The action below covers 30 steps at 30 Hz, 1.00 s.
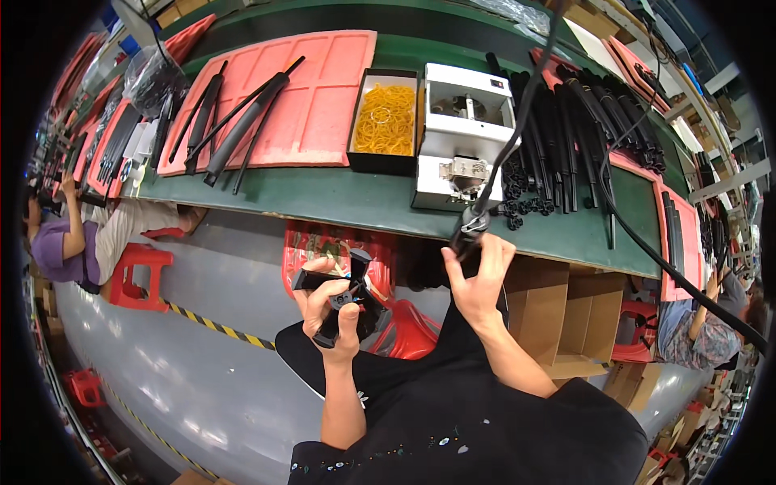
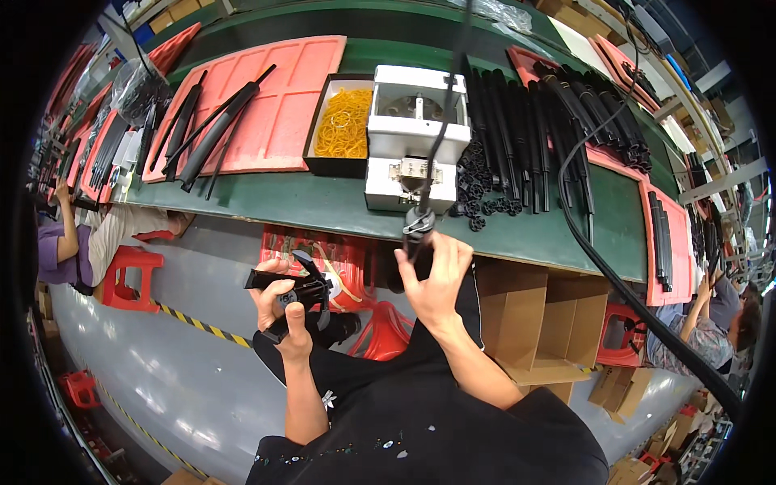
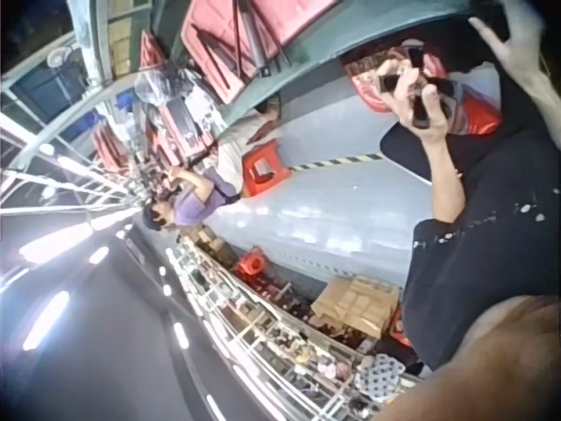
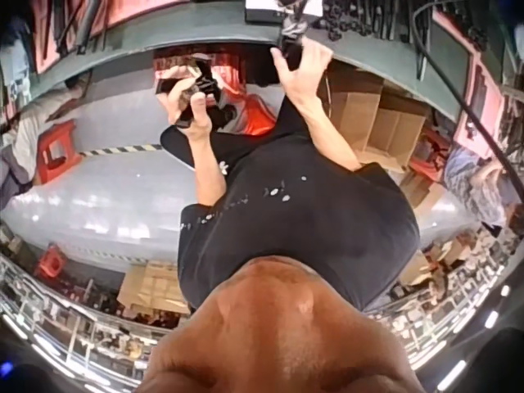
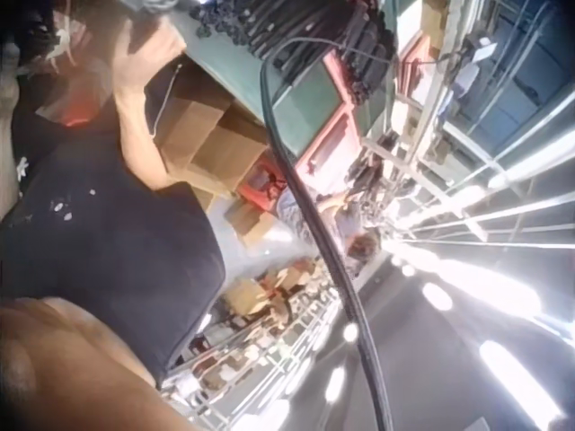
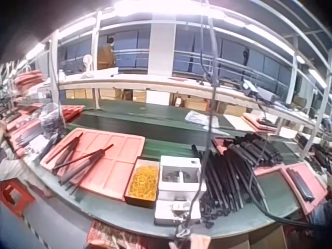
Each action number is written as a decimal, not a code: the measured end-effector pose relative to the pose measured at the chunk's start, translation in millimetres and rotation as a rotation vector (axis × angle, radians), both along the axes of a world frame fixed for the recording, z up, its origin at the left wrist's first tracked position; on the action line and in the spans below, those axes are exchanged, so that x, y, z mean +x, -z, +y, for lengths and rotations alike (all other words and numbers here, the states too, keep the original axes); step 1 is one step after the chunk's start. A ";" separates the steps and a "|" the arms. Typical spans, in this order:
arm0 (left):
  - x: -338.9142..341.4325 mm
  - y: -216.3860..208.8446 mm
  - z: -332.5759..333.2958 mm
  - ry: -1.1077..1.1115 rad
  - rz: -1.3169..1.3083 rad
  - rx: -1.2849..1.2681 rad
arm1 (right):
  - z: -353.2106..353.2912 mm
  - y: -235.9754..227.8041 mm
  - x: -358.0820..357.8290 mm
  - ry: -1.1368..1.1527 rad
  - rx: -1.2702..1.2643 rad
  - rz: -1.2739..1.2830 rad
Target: The person unpacks tripod components from a cardboard box onto the workbench, fits base pieces together by hand, and fastens them using an electric screwdriver.
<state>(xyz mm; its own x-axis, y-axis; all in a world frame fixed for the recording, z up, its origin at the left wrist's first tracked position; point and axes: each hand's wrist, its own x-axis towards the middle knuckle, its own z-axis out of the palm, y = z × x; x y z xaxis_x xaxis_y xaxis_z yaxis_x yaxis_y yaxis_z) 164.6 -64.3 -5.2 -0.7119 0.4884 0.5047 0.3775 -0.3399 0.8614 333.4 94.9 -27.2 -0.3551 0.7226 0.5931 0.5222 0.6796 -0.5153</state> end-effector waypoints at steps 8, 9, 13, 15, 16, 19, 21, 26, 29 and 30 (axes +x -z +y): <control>-2.0 4.3 -5.7 -0.015 0.014 0.001 | -13.8 -48.4 -16.1 -0.569 -1.030 0.832; -0.9 3.9 -4.9 -0.012 0.012 0.004 | -8.2 -47.5 -13.6 -0.598 -1.033 0.828; 1.1 5.4 -6.8 -0.038 0.018 -0.032 | 19.8 -100.4 -18.0 -0.878 -0.941 1.055; 0.9 4.1 -6.4 -0.039 0.004 -0.028 | 51.3 -115.6 -15.4 -0.890 -0.778 1.003; 0.2 4.2 -5.5 -0.038 0.013 -0.031 | 63.7 -125.8 -17.9 -0.842 -0.678 0.965; -1.2 5.6 -3.3 -0.038 0.026 -0.040 | 92.1 -139.5 -32.6 -0.784 -0.506 1.029; -1.0 6.4 -3.6 -0.038 0.029 -0.046 | 100.2 -148.0 -46.1 -0.700 -0.397 1.015; -1.3 11.2 -6.4 -0.018 -0.026 0.004 | 110.7 -149.7 -63.6 -0.774 -0.396 1.108; -3.2 11.4 -6.3 -0.025 0.014 -0.010 | 112.7 -147.0 -64.8 -0.718 -0.393 0.942; -3.4 11.3 -5.9 -0.025 0.013 -0.010 | 112.0 -147.4 -66.5 -0.705 -0.418 0.941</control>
<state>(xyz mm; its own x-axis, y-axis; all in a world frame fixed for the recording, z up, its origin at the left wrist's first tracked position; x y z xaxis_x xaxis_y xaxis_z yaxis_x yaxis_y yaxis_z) 161.3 -70.2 -16.5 -0.7174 0.4760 0.5087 0.3965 -0.3214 0.8599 266.9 206.9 120.2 -0.3039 0.7417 0.5979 -0.5772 0.3560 -0.7349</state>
